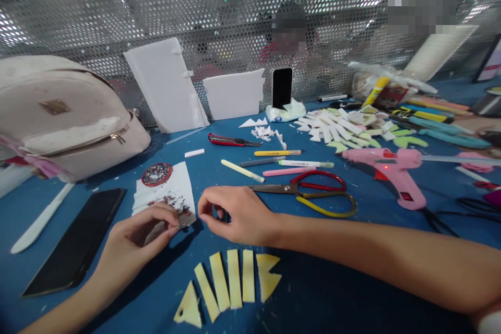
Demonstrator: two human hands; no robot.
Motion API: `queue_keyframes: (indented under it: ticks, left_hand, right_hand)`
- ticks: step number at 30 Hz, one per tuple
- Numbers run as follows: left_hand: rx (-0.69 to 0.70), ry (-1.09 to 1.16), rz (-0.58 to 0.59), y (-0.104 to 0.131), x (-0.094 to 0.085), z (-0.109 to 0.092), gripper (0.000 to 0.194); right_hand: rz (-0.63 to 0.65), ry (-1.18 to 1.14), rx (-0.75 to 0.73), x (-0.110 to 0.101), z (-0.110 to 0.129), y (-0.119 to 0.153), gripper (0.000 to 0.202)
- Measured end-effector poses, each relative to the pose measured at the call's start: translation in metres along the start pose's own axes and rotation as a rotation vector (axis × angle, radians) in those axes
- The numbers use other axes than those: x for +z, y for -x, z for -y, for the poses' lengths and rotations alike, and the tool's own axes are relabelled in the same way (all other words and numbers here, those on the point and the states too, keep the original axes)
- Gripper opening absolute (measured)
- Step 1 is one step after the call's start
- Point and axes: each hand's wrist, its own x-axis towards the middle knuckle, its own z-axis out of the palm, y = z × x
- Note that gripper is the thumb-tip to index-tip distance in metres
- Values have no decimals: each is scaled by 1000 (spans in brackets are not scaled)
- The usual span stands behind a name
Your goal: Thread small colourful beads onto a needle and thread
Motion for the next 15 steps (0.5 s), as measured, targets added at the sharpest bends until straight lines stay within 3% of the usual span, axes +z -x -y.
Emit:
queue_keyframes:
  ticks: [8,15]
  left_hand:
    - [43,-89,7,1,1,-2,12]
    - [-1,-21,-42,1,-1,2,12]
  right_hand:
    - [-6,2,-36,2,0,-1,6]
    - [-77,-63,-8,0,0,0,4]
